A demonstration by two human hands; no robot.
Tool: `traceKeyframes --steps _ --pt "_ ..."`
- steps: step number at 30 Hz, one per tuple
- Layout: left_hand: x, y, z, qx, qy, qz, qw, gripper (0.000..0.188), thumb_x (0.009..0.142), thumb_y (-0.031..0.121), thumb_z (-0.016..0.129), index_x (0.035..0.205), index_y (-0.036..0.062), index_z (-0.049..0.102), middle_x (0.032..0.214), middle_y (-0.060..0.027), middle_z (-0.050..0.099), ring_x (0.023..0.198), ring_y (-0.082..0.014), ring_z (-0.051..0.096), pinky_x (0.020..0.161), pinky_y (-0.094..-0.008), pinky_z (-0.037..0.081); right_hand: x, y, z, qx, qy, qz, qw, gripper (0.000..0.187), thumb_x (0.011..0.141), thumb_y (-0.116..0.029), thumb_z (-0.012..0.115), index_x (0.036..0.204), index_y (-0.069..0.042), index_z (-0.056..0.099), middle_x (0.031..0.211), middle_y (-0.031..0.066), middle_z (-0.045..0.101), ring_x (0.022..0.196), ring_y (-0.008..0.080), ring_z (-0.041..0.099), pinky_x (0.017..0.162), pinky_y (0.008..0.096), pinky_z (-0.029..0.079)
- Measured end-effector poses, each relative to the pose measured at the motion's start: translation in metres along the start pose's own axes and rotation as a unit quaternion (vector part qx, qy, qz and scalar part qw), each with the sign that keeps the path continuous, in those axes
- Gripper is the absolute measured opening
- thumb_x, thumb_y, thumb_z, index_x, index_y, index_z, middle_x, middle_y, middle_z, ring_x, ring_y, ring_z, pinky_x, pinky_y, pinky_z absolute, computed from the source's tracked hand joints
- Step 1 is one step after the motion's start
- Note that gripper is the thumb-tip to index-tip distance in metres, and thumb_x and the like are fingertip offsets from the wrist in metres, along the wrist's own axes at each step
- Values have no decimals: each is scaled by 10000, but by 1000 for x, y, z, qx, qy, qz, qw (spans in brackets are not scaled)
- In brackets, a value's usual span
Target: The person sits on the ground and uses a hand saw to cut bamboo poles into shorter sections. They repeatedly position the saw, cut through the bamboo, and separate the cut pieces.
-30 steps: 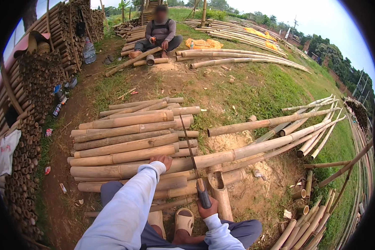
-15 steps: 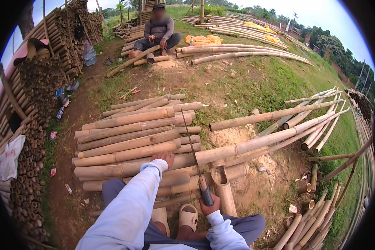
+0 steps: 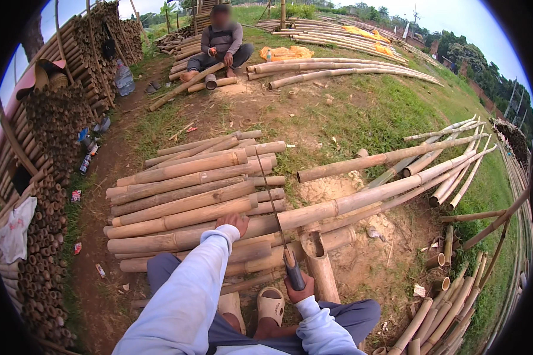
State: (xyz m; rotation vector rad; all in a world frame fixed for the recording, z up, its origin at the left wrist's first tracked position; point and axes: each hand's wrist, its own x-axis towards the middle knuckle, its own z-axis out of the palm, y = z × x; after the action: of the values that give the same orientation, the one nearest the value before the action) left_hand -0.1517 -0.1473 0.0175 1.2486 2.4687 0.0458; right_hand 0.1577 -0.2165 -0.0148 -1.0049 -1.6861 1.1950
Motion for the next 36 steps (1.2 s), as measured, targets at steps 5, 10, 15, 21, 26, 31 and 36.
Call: traceKeyframes --steps 5,10,15,21,26,31,36 --pt "0 -1 7 -16 24 28 999 642 982 528 399 1143 -9 711 1242 -249 659 1202 -407 605 1079 -473 425 0 9 -3 -30 -11 0 999 215 832 -122 760 1003 -5 700 745 138 673 667 155 647 654 339 515" --pt "5 -7 11 -25 34 28 999 642 994 522 382 1140 -6 716 1221 -244 672 1184 -410 617 1063 -484 432 8 -17 0 -48 -11 35 998 223 841 -157 758 1008 -21 702 757 137 678 666 159 636 654 340 512" --pt "4 -3 0 -15 -7 31 999 646 996 516 369 1139 -8 718 1208 -246 676 1182 -419 617 1047 -504 434 -9 -40 -11 -51 -16 59 997 226 841 -165 762 1009 -26 701 752 130 679 661 164 635 654 341 515" --pt "6 -8 6 -20 26 30 999 625 984 516 407 1192 6 703 1268 -239 652 1230 -388 597 1056 -490 440 -116 -112 -72 -40 -19 121 992 248 833 -96 740 1073 -30 730 828 123 727 746 172 692 719 339 544" --pt "-2 12 -8 -17 -3 15 1000 609 988 486 399 1183 -6 699 1353 -235 604 1268 -380 574 1086 -486 429 -97 -82 -70 -67 -5 53 996 318 790 -51 733 1106 -23 733 797 139 721 730 186 718 706 334 552" --pt "8 3 -2 11 -38 14 999 599 994 479 371 1169 23 716 1263 -232 656 1229 -379 599 1062 -482 431 43 -33 5 -47 -22 29 998 152 879 -102 731 869 17 638 654 29 558 628 89 474 581 306 429" --pt "10 -5 7 19 -8 19 1000 624 986 499 391 1160 -9 709 1250 -259 650 1207 -411 600 1067 -492 427 34 -21 4 -19 -32 39 999 161 880 -112 740 932 17 660 697 22 588 662 84 505 619 287 449"
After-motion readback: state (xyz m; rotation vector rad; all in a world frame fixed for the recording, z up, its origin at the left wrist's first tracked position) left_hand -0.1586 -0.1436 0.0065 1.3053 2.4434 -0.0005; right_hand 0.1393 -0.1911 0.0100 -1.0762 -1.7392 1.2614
